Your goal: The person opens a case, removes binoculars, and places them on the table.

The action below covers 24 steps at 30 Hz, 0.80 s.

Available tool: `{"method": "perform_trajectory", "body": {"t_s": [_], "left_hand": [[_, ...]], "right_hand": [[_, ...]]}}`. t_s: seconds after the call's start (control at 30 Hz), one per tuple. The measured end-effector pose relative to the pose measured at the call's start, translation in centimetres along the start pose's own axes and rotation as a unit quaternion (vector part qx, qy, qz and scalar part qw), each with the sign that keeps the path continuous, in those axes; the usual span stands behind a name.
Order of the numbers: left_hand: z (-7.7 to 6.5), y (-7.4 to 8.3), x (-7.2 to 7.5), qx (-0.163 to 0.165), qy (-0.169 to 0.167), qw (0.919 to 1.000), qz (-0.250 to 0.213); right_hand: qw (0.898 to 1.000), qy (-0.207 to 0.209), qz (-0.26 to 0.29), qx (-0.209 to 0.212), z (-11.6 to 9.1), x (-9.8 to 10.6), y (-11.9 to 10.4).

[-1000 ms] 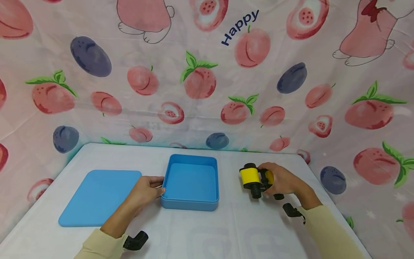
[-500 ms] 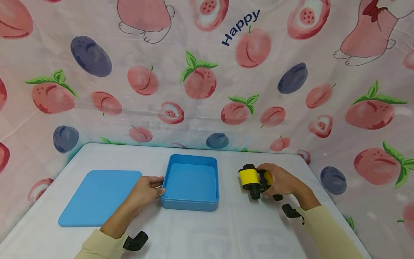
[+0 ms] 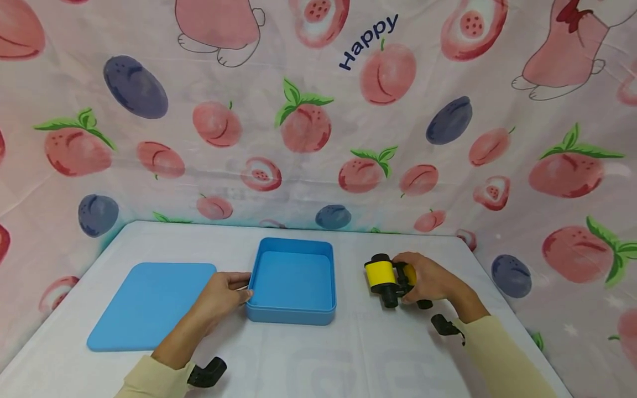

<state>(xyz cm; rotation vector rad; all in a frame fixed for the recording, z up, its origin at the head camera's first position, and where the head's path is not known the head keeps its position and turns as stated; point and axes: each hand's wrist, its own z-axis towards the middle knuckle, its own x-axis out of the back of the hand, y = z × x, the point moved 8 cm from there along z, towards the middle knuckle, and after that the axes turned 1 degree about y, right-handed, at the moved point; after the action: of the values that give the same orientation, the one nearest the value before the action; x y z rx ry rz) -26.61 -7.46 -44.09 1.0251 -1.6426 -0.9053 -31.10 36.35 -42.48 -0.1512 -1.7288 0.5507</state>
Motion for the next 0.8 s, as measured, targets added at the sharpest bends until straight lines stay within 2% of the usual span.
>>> {"method": "perform_trajectory", "body": {"t_s": [0.8], "left_hand": [[-0.1, 0.1, -0.02, 0.002, 0.002, 0.9999, 0.011]], "right_hand": [[1.0, -0.006, 0.003, 0.03, 0.25, -0.2, -0.29]]}}
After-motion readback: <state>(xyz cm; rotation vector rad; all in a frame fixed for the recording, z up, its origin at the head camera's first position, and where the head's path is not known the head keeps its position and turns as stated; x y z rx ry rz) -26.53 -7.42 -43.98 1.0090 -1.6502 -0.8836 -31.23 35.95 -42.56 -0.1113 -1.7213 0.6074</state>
